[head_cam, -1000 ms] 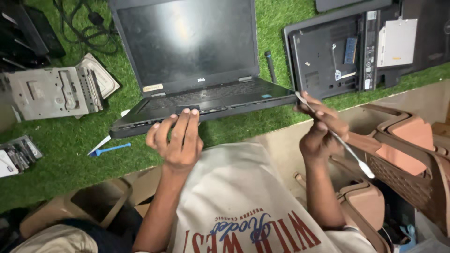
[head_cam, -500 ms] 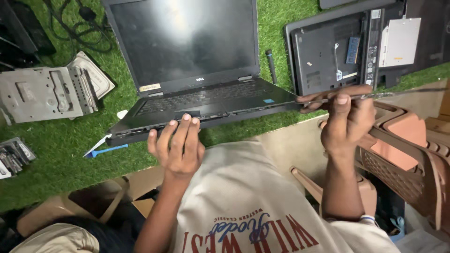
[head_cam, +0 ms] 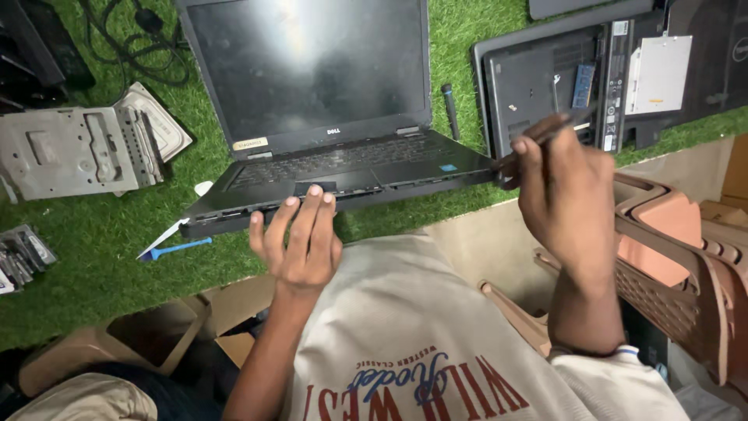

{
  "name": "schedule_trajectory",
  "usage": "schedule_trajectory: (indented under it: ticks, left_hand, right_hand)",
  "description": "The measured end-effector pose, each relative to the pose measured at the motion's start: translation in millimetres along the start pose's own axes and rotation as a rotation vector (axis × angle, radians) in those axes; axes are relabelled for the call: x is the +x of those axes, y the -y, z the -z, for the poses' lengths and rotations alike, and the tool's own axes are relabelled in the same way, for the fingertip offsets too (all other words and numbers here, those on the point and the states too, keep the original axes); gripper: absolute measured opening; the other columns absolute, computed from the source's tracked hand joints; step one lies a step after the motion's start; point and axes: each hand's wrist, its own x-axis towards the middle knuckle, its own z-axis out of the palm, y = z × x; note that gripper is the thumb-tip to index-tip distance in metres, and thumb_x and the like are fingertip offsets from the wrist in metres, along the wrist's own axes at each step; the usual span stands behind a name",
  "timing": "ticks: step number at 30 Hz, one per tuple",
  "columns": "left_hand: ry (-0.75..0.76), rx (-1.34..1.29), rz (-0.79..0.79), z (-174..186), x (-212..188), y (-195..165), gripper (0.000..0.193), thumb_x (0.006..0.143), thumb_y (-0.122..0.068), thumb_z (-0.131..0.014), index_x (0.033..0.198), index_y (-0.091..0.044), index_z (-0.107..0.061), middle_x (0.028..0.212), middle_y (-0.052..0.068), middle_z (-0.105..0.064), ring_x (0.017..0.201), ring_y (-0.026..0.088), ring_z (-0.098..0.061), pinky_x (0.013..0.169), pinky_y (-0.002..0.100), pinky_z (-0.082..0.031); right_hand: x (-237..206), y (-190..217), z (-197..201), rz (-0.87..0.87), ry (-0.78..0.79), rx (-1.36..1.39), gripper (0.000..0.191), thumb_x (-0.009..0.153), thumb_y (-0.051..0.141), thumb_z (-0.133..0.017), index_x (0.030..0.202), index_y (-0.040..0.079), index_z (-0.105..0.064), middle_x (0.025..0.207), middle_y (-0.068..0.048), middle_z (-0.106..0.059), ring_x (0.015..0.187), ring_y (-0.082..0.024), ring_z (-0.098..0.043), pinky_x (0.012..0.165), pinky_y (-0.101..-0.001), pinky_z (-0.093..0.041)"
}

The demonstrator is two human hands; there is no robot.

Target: The person works on a laptop at a repair bench, using a spudger to pry along the seam between the bottom cover and chassis, then opens the laptop lid and works around the keyboard and hinge area with a screwdriver before repositioning the laptop on the bench.

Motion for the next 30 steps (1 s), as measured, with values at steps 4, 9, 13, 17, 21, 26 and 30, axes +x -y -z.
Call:
schedule_trajectory:
  ticks: [4,9,13,17,21,26,30]
  left_hand:
    - [0.01,0.016,-0.001,0,0,-1,0.021,0.097,-0.008,-0.069,0.114,-0.013,-0.08,0.121,0.001,-0.075,0.119,0.023,-0.06,0.121,0.048,-0.029]
    - [0.014,0.049,0.012,-4,2,-4,0.023,0.098,-0.007,-0.067,0.115,-0.013,-0.081,0.123,0.0,-0.075,0.122,0.023,-0.057,0.121,0.046,-0.029]
    - [-0.001,0.044,0.007,-5,2,-4,0.026,0.095,-0.008,-0.064,0.115,-0.013,-0.082,0.123,0.0,-0.075,0.122,0.023,-0.053,0.119,0.046,-0.028]
    - [-0.01,0.045,-0.014,-4,3,-3,0.024,0.097,-0.007,-0.066,0.113,-0.014,-0.082,0.122,-0.001,-0.075,0.121,0.021,-0.052,0.118,0.044,-0.028]
    - [0.002,0.07,-0.017,-3,8,-2,0.028,0.095,-0.006,-0.064,0.114,-0.015,-0.083,0.122,-0.003,-0.076,0.119,0.02,-0.051,0.116,0.042,-0.029]
    - [0.005,0.06,-0.023,-2,9,-2,0.026,0.098,-0.008,-0.064,0.115,-0.016,-0.082,0.125,-0.005,-0.076,0.12,0.019,-0.048,0.118,0.041,-0.025]
    - [0.049,0.059,-0.013,1,5,-2,0.031,0.095,-0.009,-0.061,0.117,-0.016,-0.081,0.126,-0.004,-0.075,0.119,0.02,-0.049,0.116,0.042,-0.023]
  right_hand:
    - [12,4,2,-0.024,0.053,-0.009,0.013,0.113,0.006,-0.06,0.104,-0.003,-0.056,0.075,-0.015,-0.065,0.066,-0.029,-0.069,0.061,-0.0391,-0.05]
    - [12,-4,0,-0.107,0.051,0.161,0.015,0.112,0.008,-0.055,0.101,-0.003,-0.057,0.073,-0.014,-0.067,0.062,-0.023,-0.07,0.058,-0.0347,-0.052]
    - [-2,-11,-14,-0.082,-0.064,0.388,0.019,0.119,0.008,-0.048,0.104,-0.003,-0.053,0.084,-0.012,-0.071,0.08,-0.019,-0.075,0.07,-0.0306,-0.058]
    - [-17,-18,-18,-0.131,-0.089,0.276,0.015,0.118,0.005,-0.047,0.107,-0.003,-0.053,0.088,-0.013,-0.073,0.08,-0.019,-0.076,0.071,-0.0307,-0.061]
    - [-33,-21,-30,0.153,-0.215,0.005,0.013,0.113,0.0,-0.052,0.101,-0.004,-0.052,0.097,-0.022,-0.074,0.081,-0.027,-0.075,0.068,-0.0362,-0.058]
    - [-51,-33,-64,0.261,-0.371,0.289,0.017,0.117,0.01,-0.045,0.112,-0.007,-0.043,0.111,-0.032,-0.07,0.092,-0.033,-0.077,0.077,-0.0394,-0.065]
    - [-48,-51,-84,0.46,-0.493,0.232,0.025,0.114,0.018,-0.046,0.107,-0.003,-0.037,0.093,-0.024,-0.066,0.098,-0.042,-0.076,0.078,-0.0456,-0.064]
